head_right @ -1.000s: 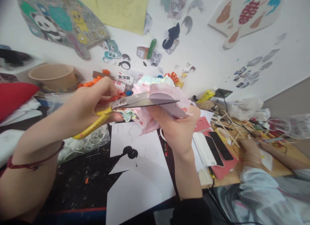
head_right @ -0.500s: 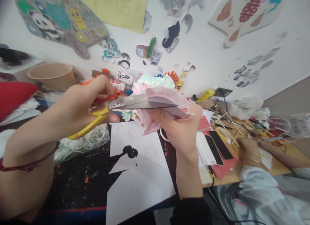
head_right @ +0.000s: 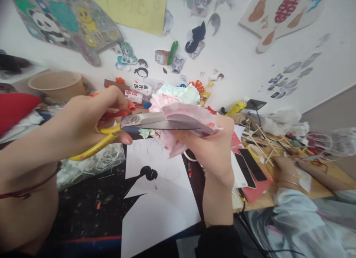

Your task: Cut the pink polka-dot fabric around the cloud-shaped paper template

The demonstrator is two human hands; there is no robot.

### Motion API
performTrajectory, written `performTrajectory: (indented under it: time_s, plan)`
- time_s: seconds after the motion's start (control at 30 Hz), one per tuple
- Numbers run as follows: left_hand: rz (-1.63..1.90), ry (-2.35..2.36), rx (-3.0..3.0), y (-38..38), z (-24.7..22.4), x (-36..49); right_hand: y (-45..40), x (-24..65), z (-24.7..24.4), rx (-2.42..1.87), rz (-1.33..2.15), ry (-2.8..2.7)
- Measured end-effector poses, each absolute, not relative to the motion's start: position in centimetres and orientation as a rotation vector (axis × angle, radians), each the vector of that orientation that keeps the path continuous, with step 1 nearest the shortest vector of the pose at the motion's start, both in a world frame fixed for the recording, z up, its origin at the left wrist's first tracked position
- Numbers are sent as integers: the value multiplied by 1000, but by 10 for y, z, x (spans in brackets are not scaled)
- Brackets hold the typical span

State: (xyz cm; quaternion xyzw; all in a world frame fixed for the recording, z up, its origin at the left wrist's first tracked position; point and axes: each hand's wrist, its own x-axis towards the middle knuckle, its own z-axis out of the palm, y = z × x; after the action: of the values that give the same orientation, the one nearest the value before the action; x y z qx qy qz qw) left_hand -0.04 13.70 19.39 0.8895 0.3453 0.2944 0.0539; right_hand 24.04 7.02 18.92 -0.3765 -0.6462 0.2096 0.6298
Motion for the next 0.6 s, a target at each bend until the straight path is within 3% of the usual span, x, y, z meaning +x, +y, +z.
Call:
performTrajectory:
  time_s: [0.6]
  plan:
    - [738, 1048, 2721, 134, 200, -3, 68, 253, 192, -977, 453, -1540]
